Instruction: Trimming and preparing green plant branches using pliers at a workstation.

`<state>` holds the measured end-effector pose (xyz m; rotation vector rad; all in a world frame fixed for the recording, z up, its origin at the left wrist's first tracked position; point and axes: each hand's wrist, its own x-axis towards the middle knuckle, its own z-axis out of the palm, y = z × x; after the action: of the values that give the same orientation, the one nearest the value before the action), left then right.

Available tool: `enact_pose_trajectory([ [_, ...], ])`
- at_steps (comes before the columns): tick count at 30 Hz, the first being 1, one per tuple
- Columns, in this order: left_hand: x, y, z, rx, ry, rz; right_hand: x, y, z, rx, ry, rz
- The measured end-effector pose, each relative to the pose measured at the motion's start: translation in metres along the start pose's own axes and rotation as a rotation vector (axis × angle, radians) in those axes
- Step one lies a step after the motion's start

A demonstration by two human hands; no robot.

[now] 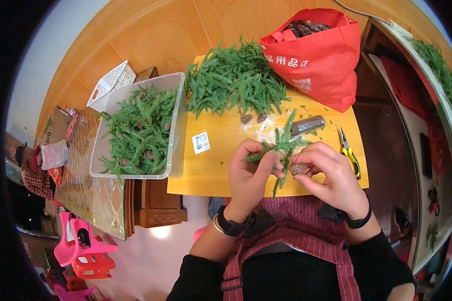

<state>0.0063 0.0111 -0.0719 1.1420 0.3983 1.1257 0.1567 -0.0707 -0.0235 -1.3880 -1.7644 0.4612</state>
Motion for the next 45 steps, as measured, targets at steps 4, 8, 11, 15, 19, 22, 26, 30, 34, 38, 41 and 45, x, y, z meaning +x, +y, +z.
enact_pose_trajectory([
  [4, -0.002, 0.001, 0.005, -0.007, 0.004, 0.025, 0.0, -0.004, 0.003, 0.042, 0.082, 0.043],
  [8, -0.005, 0.0, 0.007, 0.022, -0.031, 0.007, -0.001, -0.002, 0.008, 0.078, 0.136, 0.072],
  [11, -0.005, 0.002, 0.011, 0.037, -0.04, 0.007, -0.002, -0.003, 0.009, 0.075, 0.17, 0.097],
  [15, -0.006, 0.001, 0.008, 0.027, -0.057, -0.009, -0.003, -0.001, 0.012, 0.026, 0.198, 0.069],
  [19, -0.006, 0.003, 0.009, 0.004, -0.05, -0.056, -0.003, 0.0, 0.014, 0.016, 0.199, 0.056],
  [22, -0.005, 0.005, 0.012, 0.025, -0.068, -0.016, -0.004, -0.001, 0.014, 0.031, 0.21, 0.063],
  [26, -0.005, 0.007, 0.01, 0.05, -0.069, -0.058, -0.004, -0.003, 0.016, 0.099, 0.234, 0.108],
  [30, -0.007, 0.007, 0.01, 0.058, -0.04, -0.101, -0.004, -0.002, 0.016, 0.136, 0.218, 0.128],
  [34, -0.007, 0.007, 0.011, 0.065, -0.041, -0.075, -0.004, -0.003, 0.016, 0.133, 0.221, 0.122],
  [38, -0.007, 0.007, 0.011, 0.121, -0.103, -0.029, -0.006, 0.0, 0.018, 0.18, 0.255, 0.132],
  [41, -0.005, 0.006, 0.008, 0.098, -0.117, -0.021, -0.006, 0.003, 0.02, 0.151, 0.251, 0.109],
  [45, -0.007, 0.004, 0.007, 0.051, -0.14, 0.001, -0.006, -0.001, 0.014, 0.105, 0.219, 0.062],
])
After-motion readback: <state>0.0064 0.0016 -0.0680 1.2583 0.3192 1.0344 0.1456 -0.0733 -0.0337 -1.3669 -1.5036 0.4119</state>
